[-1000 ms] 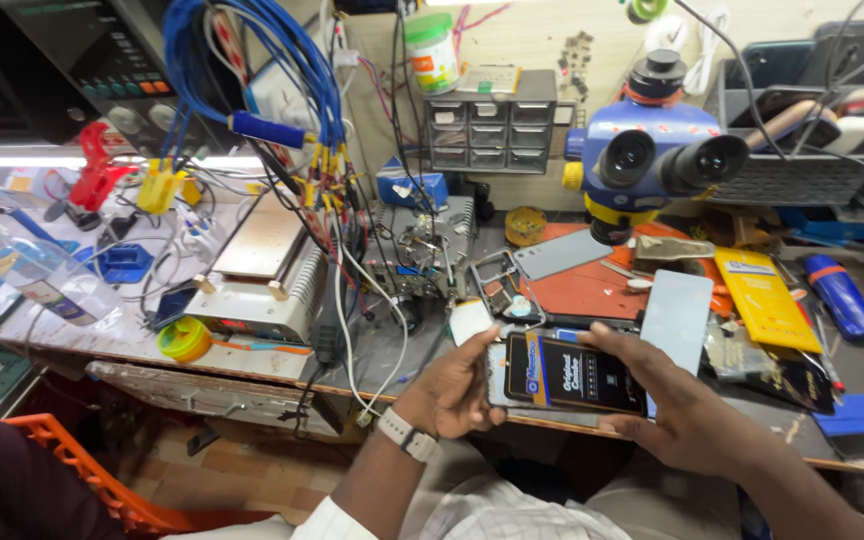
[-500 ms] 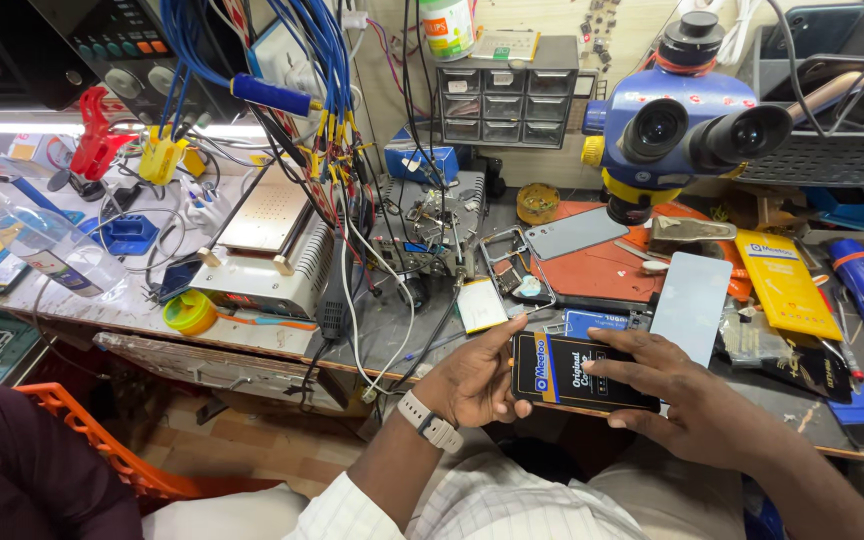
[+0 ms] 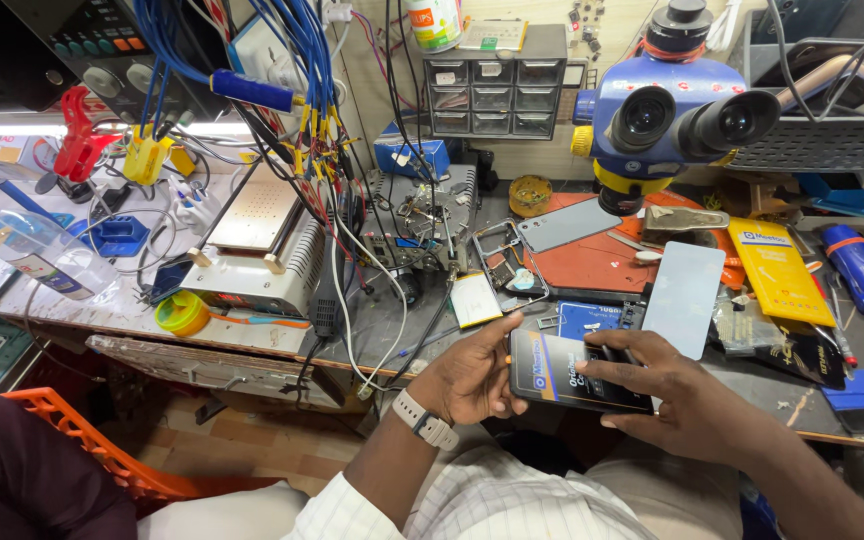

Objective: The person works on a disassembled smartphone at a repair bench, manipulating small internal components with their fingers and using a brush on the parts. They then handle a replacement screen, peel its protective film, open a yellow packaging sleeve, and continue fitting parts to the phone body.

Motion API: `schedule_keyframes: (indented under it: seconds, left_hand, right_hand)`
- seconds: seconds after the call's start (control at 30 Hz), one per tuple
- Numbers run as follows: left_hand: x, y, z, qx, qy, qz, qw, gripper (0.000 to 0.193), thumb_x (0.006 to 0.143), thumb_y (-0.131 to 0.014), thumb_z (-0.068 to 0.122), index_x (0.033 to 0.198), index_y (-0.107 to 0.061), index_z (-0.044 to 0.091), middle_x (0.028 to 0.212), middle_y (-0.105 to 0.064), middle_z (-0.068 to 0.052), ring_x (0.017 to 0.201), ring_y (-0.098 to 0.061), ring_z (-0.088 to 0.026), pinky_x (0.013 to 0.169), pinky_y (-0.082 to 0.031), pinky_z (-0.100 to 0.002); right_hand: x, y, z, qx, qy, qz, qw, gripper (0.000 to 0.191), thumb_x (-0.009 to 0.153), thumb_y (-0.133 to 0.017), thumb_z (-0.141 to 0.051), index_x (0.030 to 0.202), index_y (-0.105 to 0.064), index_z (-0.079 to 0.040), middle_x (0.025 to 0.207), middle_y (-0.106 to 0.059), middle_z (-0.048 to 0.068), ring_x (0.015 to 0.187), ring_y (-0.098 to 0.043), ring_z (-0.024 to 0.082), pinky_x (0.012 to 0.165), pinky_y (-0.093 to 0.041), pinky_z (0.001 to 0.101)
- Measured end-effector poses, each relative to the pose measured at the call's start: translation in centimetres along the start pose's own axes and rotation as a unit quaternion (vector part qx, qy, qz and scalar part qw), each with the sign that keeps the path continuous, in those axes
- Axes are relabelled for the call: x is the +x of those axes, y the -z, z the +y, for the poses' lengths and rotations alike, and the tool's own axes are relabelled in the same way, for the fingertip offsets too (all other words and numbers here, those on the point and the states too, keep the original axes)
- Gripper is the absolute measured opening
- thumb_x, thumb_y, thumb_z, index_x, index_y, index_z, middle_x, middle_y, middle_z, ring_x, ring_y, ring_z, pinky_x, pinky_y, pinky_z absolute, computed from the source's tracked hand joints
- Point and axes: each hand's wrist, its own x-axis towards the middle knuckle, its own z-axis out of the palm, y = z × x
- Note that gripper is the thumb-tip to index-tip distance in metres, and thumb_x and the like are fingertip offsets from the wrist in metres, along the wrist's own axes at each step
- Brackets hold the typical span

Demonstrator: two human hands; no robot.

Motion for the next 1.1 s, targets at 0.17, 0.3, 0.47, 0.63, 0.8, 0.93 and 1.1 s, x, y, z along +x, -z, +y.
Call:
schedule_keyframes:
  seconds: [0.17, 0.3, 0.47, 0.63, 0.8, 0.93, 1.1]
  left_hand:
    - [-0.7, -1.2, 0.3, 0.098, -0.053, 0.043, 0.993, 0.039, 0.106, -0.06, 0.029, 0.119, -0.059, -0.008, 0.091, -0.075, -0.015, 0.064, -0.073, -0.017, 0.043, -0.051, -0.019]
    - [-1.1, -1.5, 0.7, 0.085, -0.062, 0.038, 0.994, 0.034, 0.107, -0.062, 0.021, 0.122, -0.059, -0.009, 0.093, -0.074, -0.015, 0.066, -0.073, -0.016, 0.046, -0.052, -0.019]
    - [-1.4, -1.3, 1.6, 0.058, -0.068, 0.046, 0.995, 0.044, 0.104, -0.058, 0.036, 0.119, -0.063, -0.005, 0.086, -0.074, -0.015, 0.06, -0.073, -0.017, 0.041, -0.05, -0.019]
    - [-3.0, 0.0, 2.1, 0.181, -0.176, 0.108, 0.962, 0.076, 0.114, -0.052, 0.059, 0.109, -0.071, -0.014, 0.065, -0.064, -0.005, 0.045, -0.061, -0.009, 0.034, -0.043, -0.015]
    - [-0.9, -1.2, -2.8, 0.257, -0.316, 0.207, 0.89, 0.042, 0.098, -0.07, 0.029, 0.121, -0.063, -0.005, 0.089, -0.061, -0.002, 0.075, -0.057, -0.007, 0.065, -0.05, -0.021]
    - [0.9, -3.0, -4.8, 0.257, -0.336, 0.149, 0.894, 0.037, 0.096, -0.072, 0.019, 0.123, -0.061, -0.005, 0.107, -0.068, -0.004, 0.095, -0.063, -0.007, 0.087, -0.056, -0.024]
    - [0.5, -4.9, -4.9, 0.195, -0.322, 0.073, 0.924, 0.036, 0.105, -0.06, 0.023, 0.131, -0.058, -0.002, 0.112, -0.068, -0.008, 0.096, -0.065, -0.01, 0.084, -0.057, -0.027]
  right_hand:
    - [0.2, 0.0, -0.3, -0.089, 0.001, 0.034, 0.995, 0.071, 0.068, -0.087, -0.02, 0.136, -0.066, -0.028, 0.152, -0.049, 0.011, 0.135, -0.046, 0.036, 0.108, -0.041, 0.0477]
    - [0.0, -1.0, -0.4, -0.152, 0.053, 0.099, 0.982, 0.063, 0.07, -0.079, -0.014, 0.132, -0.064, -0.016, 0.148, -0.052, 0.017, 0.13, -0.051, 0.04, 0.106, -0.041, 0.0467]
    - [-0.7, -4.0, 0.5, -0.162, 0.068, 0.211, 0.962, 0.049, 0.085, -0.062, -0.006, 0.134, -0.062, -0.008, 0.132, -0.066, 0.016, 0.121, -0.065, 0.034, 0.103, -0.05, 0.0391]
    - [-1.0, -7.3, 1.6, 0.559, -0.217, 0.178, 0.78, 0.043, 0.095, -0.062, -0.015, 0.137, -0.062, -0.006, 0.111, -0.073, 0.019, 0.103, -0.07, 0.037, 0.085, -0.059, 0.0509]
    - [-1.2, -9.4, 1.0, 0.751, -0.132, 0.132, 0.634, 0.048, 0.095, -0.063, -0.02, 0.138, -0.052, -0.003, 0.117, -0.071, 0.019, 0.109, -0.071, 0.033, 0.085, -0.061, 0.0529]
    - [-1.2, -10.0, 0.1, 0.765, -0.109, 0.115, 0.624, 0.048, 0.095, -0.062, -0.02, 0.139, -0.05, -0.003, 0.117, -0.07, 0.019, 0.11, -0.07, 0.034, 0.086, -0.061, 0.0537]
    - [-1.7, -10.5, -0.9, 0.771, -0.094, 0.093, 0.622, 0.047, 0.097, -0.059, -0.023, 0.136, -0.049, 0.002, 0.116, -0.071, 0.022, 0.111, -0.07, 0.034, 0.09, -0.06, 0.0539]
